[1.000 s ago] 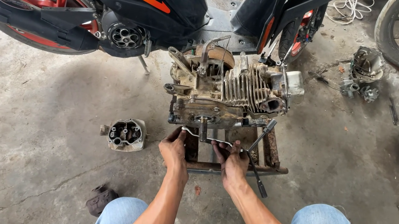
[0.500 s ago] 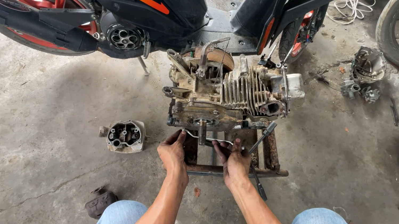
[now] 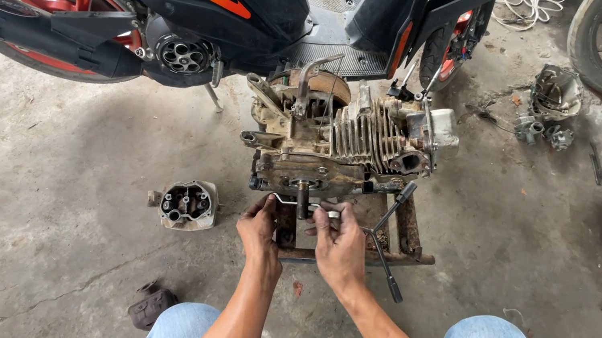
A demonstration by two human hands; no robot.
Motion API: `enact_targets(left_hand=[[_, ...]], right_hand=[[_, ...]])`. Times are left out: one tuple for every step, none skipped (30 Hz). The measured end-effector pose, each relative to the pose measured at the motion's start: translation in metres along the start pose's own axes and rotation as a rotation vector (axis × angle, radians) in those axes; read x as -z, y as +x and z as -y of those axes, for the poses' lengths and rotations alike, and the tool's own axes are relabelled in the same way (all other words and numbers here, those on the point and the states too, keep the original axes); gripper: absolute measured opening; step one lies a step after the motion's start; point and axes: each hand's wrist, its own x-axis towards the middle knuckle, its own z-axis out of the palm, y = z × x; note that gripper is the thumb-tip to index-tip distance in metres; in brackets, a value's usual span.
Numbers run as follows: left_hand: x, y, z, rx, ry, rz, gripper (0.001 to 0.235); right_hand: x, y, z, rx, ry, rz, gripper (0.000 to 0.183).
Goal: Repairing a motorcycle engine by loosening bolts with a wrench and adjusting components
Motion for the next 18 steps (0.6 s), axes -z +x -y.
enact_targets(left_hand=[[0.001, 0.002, -0.001, -0.002, 0.013, 0.022, 0.026], [0.000, 0.002, -0.002, -0.002, 0.025, 0.046, 0.028], [0.001, 0.003, -0.004, -0.001, 0.024, 0.045, 0.028], [0.001, 0.003, -0.007, 0.020, 0.025, 0.080, 0.033], [0.001, 0.003, -0.010, 0.042, 0.027, 0.116, 0.038], [0.001, 0.000, -0.013, 0.040, 0.026, 0.116, 0.038], [0.001, -0.003, -0.016, 0.036, 0.028, 0.106, 0.040], [0.001, -0.008, -0.016, 0.036, 0.032, 0.095, 0.041], [-0.001, 0.003, -0.008, 0.038, 0.033, 0.095, 0.041], [-0.001, 0.014, 0.001, 0.033, 0.044, 0.078, 0.034], [-0.001, 0.026, 0.010, 0.029, 0.054, 0.061, 0.027], [0.000, 0.024, 0.009, 0.029, 0.053, 0.062, 0.027], [0.002, 0.022, 0.007, 0.036, 0.049, 0.056, 0.023], [0.005, 0.019, 0.005, 0.045, 0.047, 0.048, 0.018], [0.005, 0.010, -0.001, 0.045, 0.048, 0.047, 0.018], [0.004, 0.003, -0.007, 0.045, 0.033, 0.032, 0.024], [0.002, -0.004, -0.014, 0.045, 0.018, 0.017, 0.030], [0.003, -0.008, -0.015, 0.046, 0.018, 0.017, 0.030]], right_hand=[[0.000, 0.002, -0.011, 0.064, -0.123, -0.004, 0.024], [0.001, 0.005, -0.021, 0.128, -0.249, -0.009, 0.024], [0.004, 0.005, -0.020, 0.128, -0.249, -0.008, 0.024], [0.006, 0.006, -0.019, 0.128, -0.180, 0.020, 0.024], [0.008, 0.006, -0.017, 0.127, -0.110, 0.049, 0.023], [0.007, 0.003, -0.020, 0.129, -0.109, 0.048, 0.023], [0.006, 0.000, -0.022, 0.131, -0.129, 0.047, 0.022], [0.006, -0.005, -0.024, 0.128, -0.152, 0.046, 0.022], [0.009, -0.002, -0.040, 0.127, -0.153, 0.046, 0.022], [0.010, -0.001, -0.057, 0.196, -0.175, 0.054, 0.021], [0.011, 0.001, -0.073, 0.264, -0.197, 0.062, 0.020], [0.012, 0.002, -0.075, 0.265, -0.198, 0.061, 0.020], [0.013, 0.002, -0.076, 0.285, -0.204, 0.064, 0.020], [0.015, 0.002, -0.078, 0.304, -0.209, 0.068, 0.019], [0.013, 0.000, -0.059, 0.303, -0.208, 0.069, 0.019], [0.012, 0.000, -0.040, 0.098, -0.125, 0.010, 0.023], [0.010, 0.000, -0.021, -0.105, -0.041, -0.049, 0.027], [0.011, 0.004, -0.026, -0.106, -0.041, -0.050, 0.027]])
